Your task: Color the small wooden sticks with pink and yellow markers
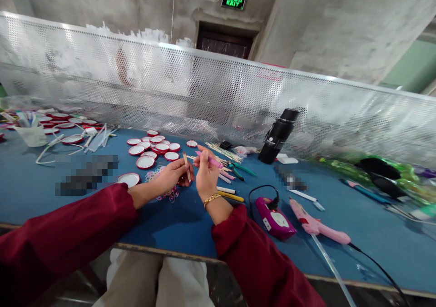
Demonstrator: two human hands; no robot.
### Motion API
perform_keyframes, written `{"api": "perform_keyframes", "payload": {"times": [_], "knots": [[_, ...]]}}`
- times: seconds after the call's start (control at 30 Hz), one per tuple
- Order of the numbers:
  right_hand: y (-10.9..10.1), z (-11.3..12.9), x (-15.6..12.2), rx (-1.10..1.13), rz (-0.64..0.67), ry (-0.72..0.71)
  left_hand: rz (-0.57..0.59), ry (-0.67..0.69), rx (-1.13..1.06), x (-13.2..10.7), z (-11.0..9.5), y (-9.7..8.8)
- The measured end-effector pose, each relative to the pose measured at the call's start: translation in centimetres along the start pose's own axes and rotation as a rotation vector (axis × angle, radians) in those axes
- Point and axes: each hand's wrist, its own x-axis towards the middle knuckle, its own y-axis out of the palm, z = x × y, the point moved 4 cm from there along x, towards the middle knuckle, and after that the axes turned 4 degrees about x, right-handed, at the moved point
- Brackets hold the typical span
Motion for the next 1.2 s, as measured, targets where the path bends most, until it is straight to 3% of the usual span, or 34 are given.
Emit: {"api": "perform_keyframes", "payload": {"times": [0.8,1.2], "knots": [[0.0,2.0,-0.3,-0.058,-0.038,-0.048,0.027,-0.011,-0.003,0.1,0.1,-0.1],[0.0,1.4,-0.4,-0.227,-0.007,-0.136,0.028,-0.011,-0.002,-0.1,-0.3,0.1]]}}
